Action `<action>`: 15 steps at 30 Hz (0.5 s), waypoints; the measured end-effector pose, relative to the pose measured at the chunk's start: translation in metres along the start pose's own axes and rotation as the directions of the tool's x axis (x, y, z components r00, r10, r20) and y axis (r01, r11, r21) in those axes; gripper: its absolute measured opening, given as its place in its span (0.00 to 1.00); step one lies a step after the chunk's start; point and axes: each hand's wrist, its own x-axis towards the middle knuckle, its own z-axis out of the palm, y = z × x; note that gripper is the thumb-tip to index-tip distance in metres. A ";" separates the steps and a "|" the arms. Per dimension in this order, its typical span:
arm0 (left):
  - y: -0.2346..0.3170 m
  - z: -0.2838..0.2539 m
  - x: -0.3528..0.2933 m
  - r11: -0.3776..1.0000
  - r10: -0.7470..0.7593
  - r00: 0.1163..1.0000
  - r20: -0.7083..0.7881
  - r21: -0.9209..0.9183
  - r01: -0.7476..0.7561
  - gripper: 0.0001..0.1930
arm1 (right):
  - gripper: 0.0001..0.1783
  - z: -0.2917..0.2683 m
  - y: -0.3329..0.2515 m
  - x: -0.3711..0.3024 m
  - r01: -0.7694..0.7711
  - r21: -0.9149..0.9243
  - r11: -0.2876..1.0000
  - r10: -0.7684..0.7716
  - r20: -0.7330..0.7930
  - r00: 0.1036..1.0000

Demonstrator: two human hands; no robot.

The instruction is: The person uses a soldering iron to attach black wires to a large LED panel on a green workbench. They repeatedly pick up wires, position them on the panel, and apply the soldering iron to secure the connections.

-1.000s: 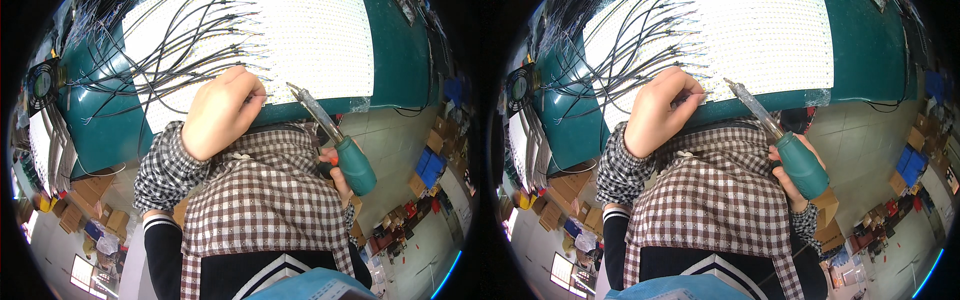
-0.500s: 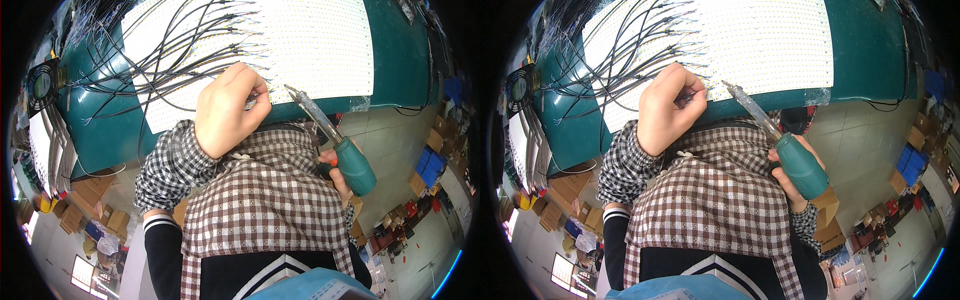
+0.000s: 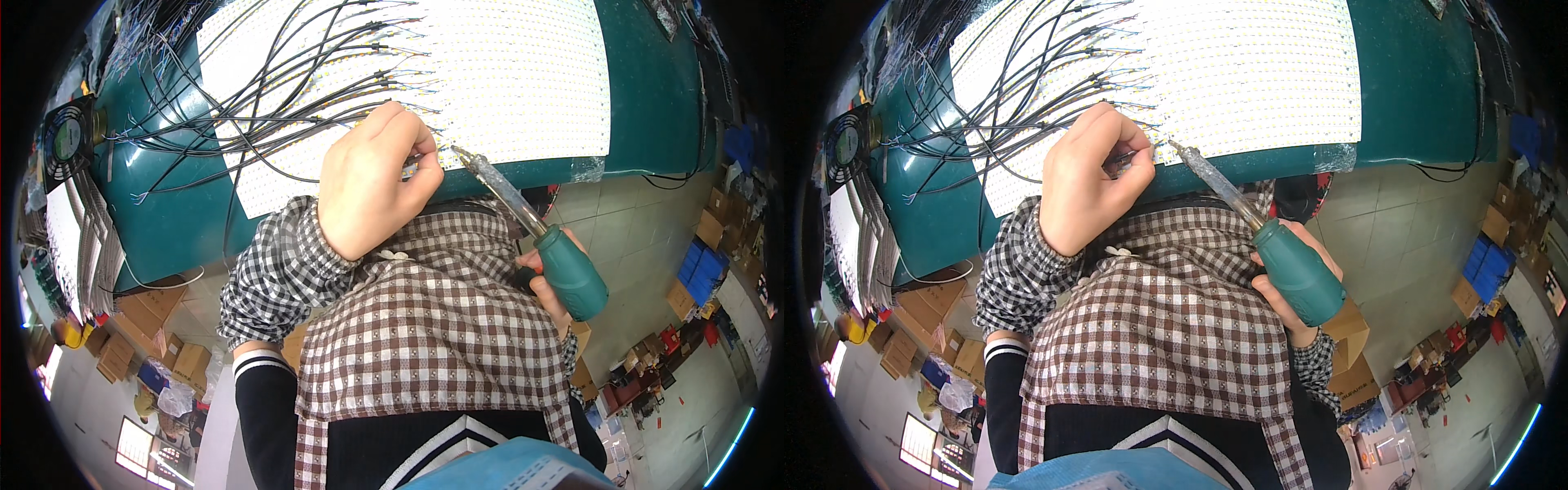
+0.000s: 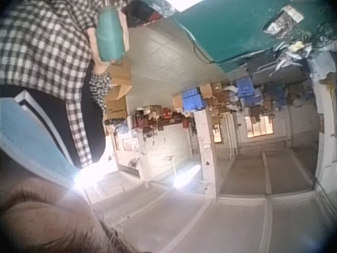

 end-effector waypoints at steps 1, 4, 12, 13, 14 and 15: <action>0.000 0.000 0.000 1.000 0.000 1.000 -0.002 0.001 0.000 0.05 | 0.43 0.001 0.000 0.000 -0.003 0.012 1.000 0.003 -0.007 1.000; 0.001 0.000 0.000 1.000 -0.002 1.000 0.003 0.005 0.002 0.05 | 0.43 0.004 -0.001 0.000 -0.002 0.032 0.999 0.003 -0.028 1.000; 0.001 0.001 0.000 1.000 -0.006 1.000 -0.003 0.007 0.006 0.05 | 0.43 -0.003 0.007 -0.002 0.017 -0.084 0.996 -0.016 0.018 1.000; 0.001 0.001 0.000 1.000 -0.008 1.000 -0.003 0.007 0.008 0.05 | 0.43 -0.004 0.008 -0.003 0.020 -0.114 0.993 -0.017 0.024 1.000; 0.001 0.000 0.000 1.000 -0.009 1.000 -0.003 0.009 0.009 0.05 | 0.43 -0.006 0.009 -0.004 0.022 -0.144 0.989 -0.018 0.030 0.999; 0.001 0.000 0.000 1.000 -0.010 1.000 -0.003 0.012 0.010 0.05 | 0.43 -0.007 0.009 -0.004 0.026 -0.161 0.987 -0.020 0.034 0.999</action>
